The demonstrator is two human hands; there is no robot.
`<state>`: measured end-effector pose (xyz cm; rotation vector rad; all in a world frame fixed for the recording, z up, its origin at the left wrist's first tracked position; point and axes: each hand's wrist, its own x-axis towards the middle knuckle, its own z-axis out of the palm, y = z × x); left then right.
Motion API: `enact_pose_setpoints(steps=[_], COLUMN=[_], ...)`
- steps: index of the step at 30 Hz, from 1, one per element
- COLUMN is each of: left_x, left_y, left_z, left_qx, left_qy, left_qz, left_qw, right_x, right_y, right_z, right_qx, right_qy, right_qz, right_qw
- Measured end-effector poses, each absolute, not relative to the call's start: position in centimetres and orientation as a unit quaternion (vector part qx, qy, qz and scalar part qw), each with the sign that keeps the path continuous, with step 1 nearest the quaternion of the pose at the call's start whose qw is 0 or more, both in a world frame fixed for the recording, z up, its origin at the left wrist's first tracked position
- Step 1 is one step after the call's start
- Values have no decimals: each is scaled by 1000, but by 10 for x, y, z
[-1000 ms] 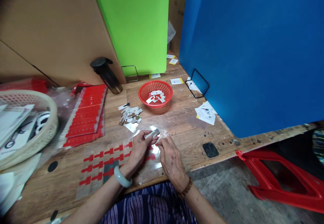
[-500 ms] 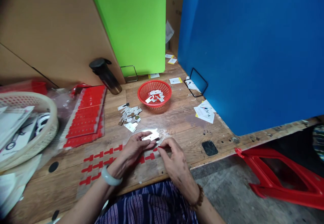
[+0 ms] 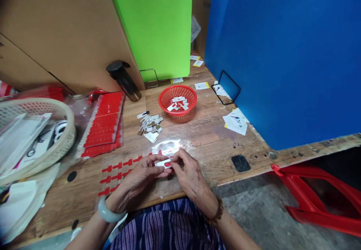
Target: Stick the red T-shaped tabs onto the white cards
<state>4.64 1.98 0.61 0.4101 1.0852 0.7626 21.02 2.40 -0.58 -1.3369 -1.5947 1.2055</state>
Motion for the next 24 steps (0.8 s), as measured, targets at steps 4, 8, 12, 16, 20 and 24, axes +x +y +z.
enact_pose_setpoints(steps=[4, 8, 12, 16, 20, 24], left_x=[47, 48, 48, 49, 49, 49], left_y=[20, 19, 20, 20, 20, 21], left_z=[9, 10, 9, 7, 6, 6], left_qx=[187, 186, 187, 191, 195, 190], left_qy=[504, 502, 502, 500, 501, 509], left_qz=[353, 351, 352, 355, 352, 352], left_qw=[766, 768, 767, 767, 766, 762], right_x=[209, 209, 210, 210, 210, 209], right_y=[23, 23, 24, 25, 24, 24], right_z=[-6, -7, -8, -8, -9, -9], right_qx=[-523, -524, -525, -525, -524, -524], right_qy=[-620, -617, -617, -622, -626, -630], right_qz=[461, 466, 467, 462, 456, 447], right_qw=[361, 359, 354, 353, 355, 358])
